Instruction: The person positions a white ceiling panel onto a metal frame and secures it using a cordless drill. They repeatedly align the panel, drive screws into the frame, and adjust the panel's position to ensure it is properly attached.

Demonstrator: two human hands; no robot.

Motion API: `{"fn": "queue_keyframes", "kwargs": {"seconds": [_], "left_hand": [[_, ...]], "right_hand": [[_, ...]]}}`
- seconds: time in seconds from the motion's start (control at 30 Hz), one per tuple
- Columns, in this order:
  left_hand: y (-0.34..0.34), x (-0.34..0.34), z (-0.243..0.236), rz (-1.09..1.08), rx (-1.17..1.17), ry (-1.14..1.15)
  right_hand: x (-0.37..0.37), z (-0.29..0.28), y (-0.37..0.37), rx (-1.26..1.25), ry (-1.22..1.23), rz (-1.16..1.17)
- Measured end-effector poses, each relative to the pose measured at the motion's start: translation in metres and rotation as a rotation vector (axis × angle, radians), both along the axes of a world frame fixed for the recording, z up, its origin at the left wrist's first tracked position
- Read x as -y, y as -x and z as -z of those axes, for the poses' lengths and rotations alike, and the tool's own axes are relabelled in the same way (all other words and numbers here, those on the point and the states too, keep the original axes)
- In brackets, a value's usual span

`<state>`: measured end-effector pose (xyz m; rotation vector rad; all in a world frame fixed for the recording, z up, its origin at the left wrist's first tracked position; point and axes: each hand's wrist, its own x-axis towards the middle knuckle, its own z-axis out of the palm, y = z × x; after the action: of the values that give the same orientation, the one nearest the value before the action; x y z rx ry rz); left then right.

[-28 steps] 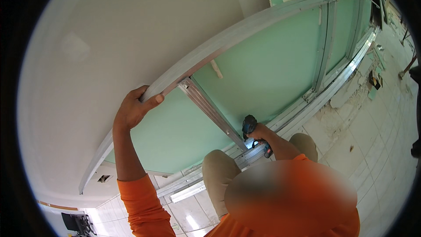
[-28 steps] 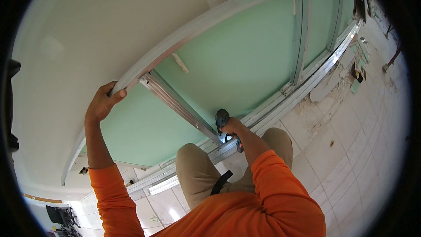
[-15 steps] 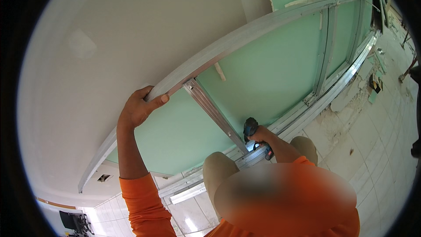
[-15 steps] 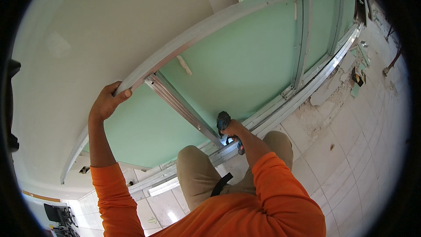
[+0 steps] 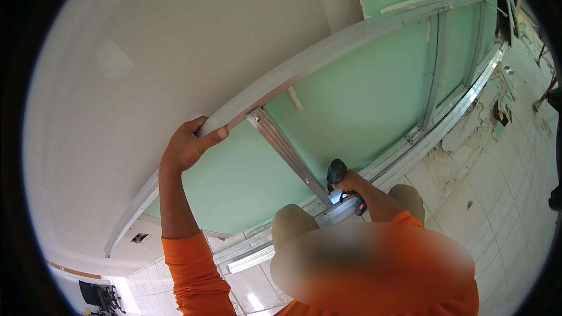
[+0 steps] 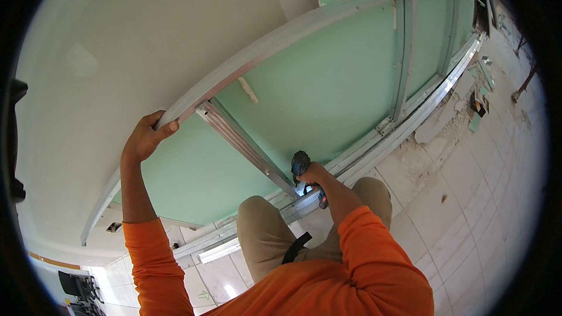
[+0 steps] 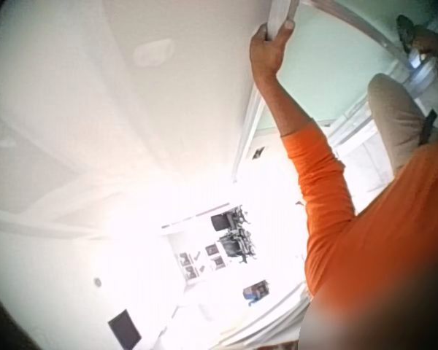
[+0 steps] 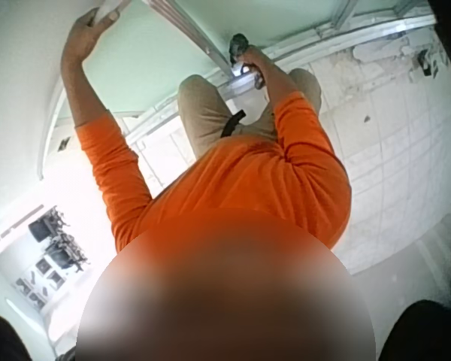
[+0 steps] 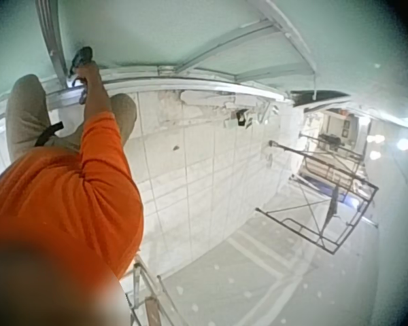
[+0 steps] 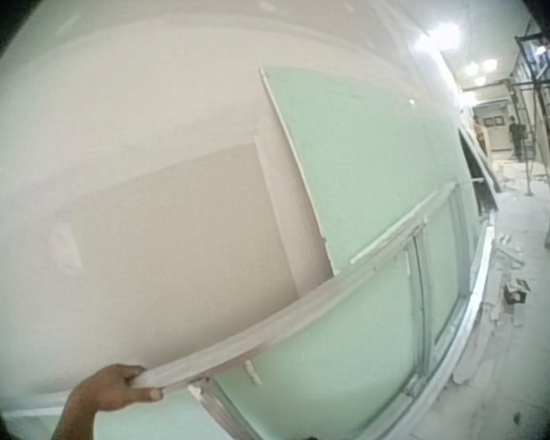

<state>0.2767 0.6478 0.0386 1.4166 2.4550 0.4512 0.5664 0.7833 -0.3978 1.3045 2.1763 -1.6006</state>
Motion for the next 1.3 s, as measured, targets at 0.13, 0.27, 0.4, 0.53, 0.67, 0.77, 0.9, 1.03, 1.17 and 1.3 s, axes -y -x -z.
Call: {"fn": "queue_keyframes", "kwargs": {"seconds": [0.13, 0.27, 0.4, 0.53, 0.67, 0.77, 0.9, 1.03, 1.17, 1.3], "left_hand": [[0.000, 0.001, 0.000, 0.018, -0.013, -0.019], [-0.002, 0.001, 0.000, 0.022, -0.022, -0.017], [-0.002, 0.001, -0.002, 0.006, -0.015, 0.003], [-0.002, 0.000, -0.004, 0.022, -0.004, 0.012], [-0.002, 0.000, -0.004, 0.030, -0.006, 0.010], [-0.002, 0.000, -0.005, 0.039, -0.004, 0.003], [-0.001, 0.001, -0.006, 0.038, 0.036, 0.025], [0.000, 0.000, -0.004, 0.029, 0.010, 0.011], [0.000, 0.000, -0.002, 0.026, -0.010, -0.003], [-0.003, 0.001, -0.005, 0.018, -0.011, 0.022]], "right_hand": [[0.000, 0.001, 0.003, 0.027, 0.052, 0.027], [0.000, 0.007, 0.000, 0.013, 0.035, 0.030], [0.000, 0.011, 0.000, -0.010, 0.007, 0.023], [-0.003, 0.016, 0.004, -0.009, -0.084, -0.074], [0.000, 0.017, 0.004, -0.017, -0.076, -0.062], [0.003, 0.011, 0.002, -0.034, -0.083, -0.058], [0.005, -0.001, -0.002, -0.010, -0.034, -0.041], [0.006, -0.008, -0.002, 0.008, -0.029, 0.009], [0.008, -0.008, -0.002, -0.017, 0.011, 0.051], [0.007, -0.008, -0.002, 0.005, 0.085, 0.094]]}}
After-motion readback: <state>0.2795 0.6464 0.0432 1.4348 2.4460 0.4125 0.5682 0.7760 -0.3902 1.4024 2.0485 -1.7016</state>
